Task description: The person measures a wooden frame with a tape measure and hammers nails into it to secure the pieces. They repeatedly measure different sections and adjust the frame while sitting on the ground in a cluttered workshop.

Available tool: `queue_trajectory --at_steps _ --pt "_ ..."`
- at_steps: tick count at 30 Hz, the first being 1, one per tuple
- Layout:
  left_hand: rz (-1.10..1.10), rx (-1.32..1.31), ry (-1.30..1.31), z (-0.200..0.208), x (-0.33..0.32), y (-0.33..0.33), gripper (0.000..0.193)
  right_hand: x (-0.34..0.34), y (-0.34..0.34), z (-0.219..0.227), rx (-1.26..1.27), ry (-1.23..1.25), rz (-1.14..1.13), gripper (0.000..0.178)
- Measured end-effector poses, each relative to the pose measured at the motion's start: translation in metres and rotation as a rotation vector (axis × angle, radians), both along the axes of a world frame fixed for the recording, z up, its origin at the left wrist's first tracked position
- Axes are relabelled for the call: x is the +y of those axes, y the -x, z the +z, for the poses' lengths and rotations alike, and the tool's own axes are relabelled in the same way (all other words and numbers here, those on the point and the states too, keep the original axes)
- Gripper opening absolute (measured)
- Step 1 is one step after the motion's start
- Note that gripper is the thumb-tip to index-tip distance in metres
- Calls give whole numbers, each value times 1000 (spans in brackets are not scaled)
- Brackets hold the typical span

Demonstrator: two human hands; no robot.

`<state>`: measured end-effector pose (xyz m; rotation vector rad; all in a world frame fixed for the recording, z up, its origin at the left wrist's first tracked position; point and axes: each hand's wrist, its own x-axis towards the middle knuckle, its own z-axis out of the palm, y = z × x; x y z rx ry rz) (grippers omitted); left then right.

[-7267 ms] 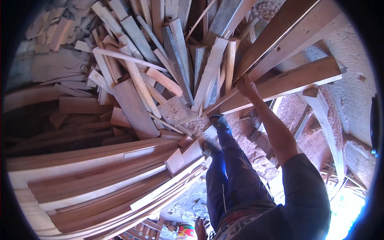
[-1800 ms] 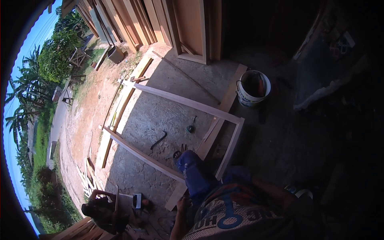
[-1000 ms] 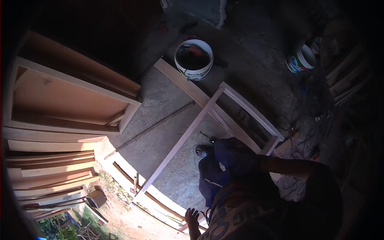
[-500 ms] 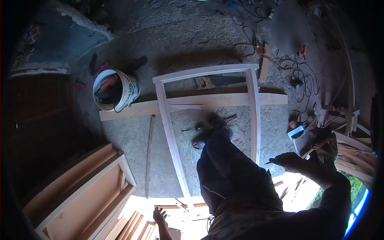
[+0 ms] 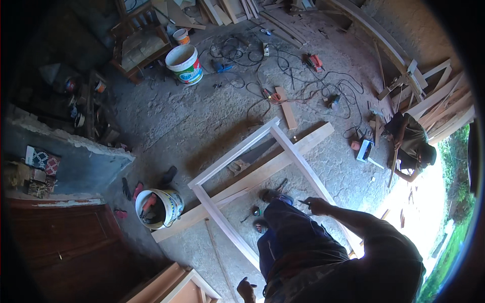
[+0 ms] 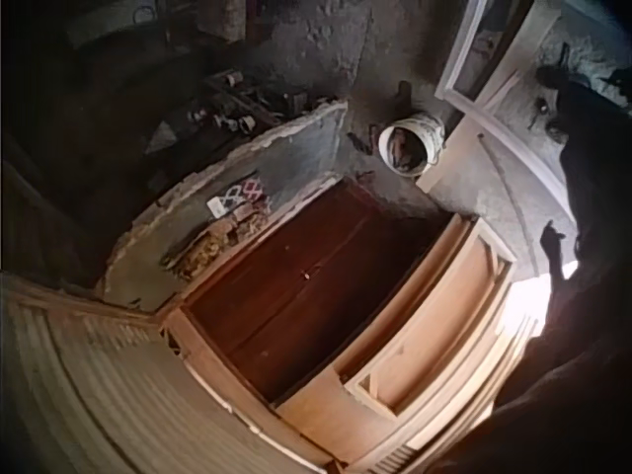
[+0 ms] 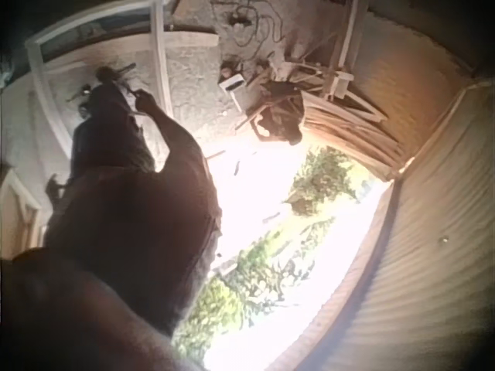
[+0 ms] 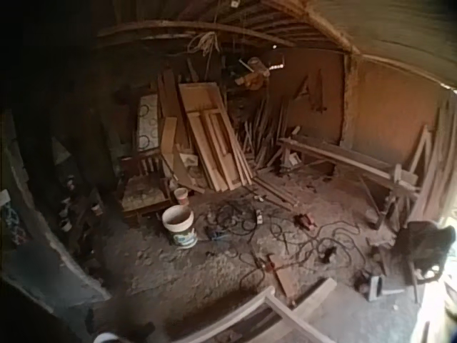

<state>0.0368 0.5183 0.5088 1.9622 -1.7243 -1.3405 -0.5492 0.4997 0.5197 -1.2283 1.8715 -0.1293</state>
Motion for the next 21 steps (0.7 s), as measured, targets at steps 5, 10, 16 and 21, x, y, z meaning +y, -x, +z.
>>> queue_trajectory --at_steps 5,10,16,21 --pt "446 87 -183 12 -88 -12 34 49 -37 -13 -21 -117 -274 43" --pt "628 102 -330 7 -143 9 35 94 -32 -6 -8 -246 -680 42" --pt "-893 -907 455 -41 -192 17 14 68 -10 -14 -94 -246 -1041 29" --pt "-126 -93 232 -43 -227 40 22 4 14 -43 -231 -165 -962 27"
